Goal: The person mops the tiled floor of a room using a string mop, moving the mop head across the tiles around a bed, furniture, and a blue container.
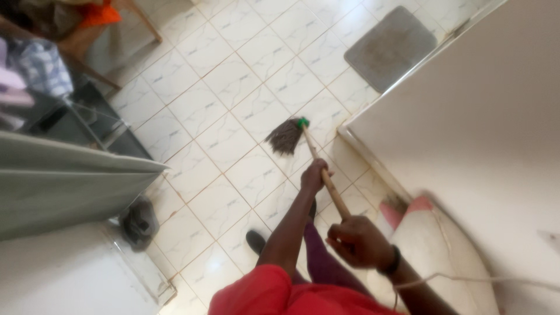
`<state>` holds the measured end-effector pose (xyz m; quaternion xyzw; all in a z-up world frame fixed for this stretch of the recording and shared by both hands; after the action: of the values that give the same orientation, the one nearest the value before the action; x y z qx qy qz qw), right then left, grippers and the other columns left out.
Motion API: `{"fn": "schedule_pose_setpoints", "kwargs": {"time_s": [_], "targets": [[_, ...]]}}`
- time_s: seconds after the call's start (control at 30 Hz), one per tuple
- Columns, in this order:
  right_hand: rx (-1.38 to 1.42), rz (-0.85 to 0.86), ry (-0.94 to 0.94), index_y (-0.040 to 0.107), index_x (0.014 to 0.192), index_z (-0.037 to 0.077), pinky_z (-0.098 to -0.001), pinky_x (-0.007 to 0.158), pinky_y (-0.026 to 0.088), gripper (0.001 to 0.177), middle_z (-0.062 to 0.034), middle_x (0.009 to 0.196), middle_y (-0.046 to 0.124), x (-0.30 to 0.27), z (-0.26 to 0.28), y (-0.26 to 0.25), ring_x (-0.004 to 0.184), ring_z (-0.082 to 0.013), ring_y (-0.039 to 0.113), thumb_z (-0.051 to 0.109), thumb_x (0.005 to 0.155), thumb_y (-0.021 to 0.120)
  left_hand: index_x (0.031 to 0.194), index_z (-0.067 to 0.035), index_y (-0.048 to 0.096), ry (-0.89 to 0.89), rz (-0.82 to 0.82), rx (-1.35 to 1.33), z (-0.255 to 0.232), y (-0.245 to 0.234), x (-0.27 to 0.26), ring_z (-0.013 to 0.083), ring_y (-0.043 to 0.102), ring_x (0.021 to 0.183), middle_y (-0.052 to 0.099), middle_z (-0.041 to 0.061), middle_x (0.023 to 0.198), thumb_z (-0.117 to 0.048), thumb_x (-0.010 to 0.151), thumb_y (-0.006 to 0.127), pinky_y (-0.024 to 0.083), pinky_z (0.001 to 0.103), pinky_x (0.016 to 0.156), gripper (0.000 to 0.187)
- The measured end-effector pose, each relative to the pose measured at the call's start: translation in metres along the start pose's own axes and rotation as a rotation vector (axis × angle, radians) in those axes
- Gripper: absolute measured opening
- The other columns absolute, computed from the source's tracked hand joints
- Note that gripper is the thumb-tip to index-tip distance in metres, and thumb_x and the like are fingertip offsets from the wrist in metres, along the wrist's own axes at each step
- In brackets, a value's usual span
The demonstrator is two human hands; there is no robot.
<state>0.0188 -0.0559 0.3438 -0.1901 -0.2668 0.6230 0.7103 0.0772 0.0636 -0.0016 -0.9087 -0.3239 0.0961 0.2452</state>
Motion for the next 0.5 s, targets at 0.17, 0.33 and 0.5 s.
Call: {"fn": "schedule_pose_setpoints", "kwargs": {"time_s": [0.17,0.33,0.5], "targets": [[-0.075,-0.381,0.213,0.066,0.076,0.011,-0.0286,0.043,0.039,0.019,0.0003,0.056,0.058,-0.036,-0.052,-0.086,0.044,-0.0108,0.051,0.023,0.092,0.066,0.090,-0.014,0.070,-0.034,0.287,0.088,-0.033,0.065,0.028,0.0275,0.072,0.088,0.070,0.004,0.103,-0.042,0.091,0.073,0.058,0.042,0.075,0.028],[0.200,-0.721,0.521,0.070,0.081,0.005,-0.0235,0.044,0.038,0.028,0.0004,0.057,0.059,-0.094,-0.095,-0.157,0.047,-0.0097,0.049,0.029,0.095,0.065,0.091,-0.015,0.072,0.026,0.271,0.179,-0.060,0.078,0.019,0.0310,0.069,0.091,0.069,0.007,0.099,-0.029,0.089,0.075,0.057,0.046,0.075,0.015],[0.641,-0.838,0.399,0.067,0.087,-0.001,-0.0259,0.054,0.045,0.028,-0.0070,0.068,0.063,-0.096,-0.134,-0.174,0.059,-0.0115,0.053,0.023,0.101,0.068,0.091,-0.015,0.073,-0.060,0.298,0.247,-0.040,0.062,-0.005,0.0289,0.070,0.084,0.069,0.006,0.095,-0.027,0.083,0.078,0.057,0.045,0.072,0.015]]}}
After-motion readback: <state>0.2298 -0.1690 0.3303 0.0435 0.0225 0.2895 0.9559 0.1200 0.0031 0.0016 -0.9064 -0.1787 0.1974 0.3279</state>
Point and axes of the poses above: each hand's wrist, its own x-axis towards the middle knuckle, its own y-axis out of the palm, z = x × y, the point moved 10 cm from there along x, towards the middle knuckle
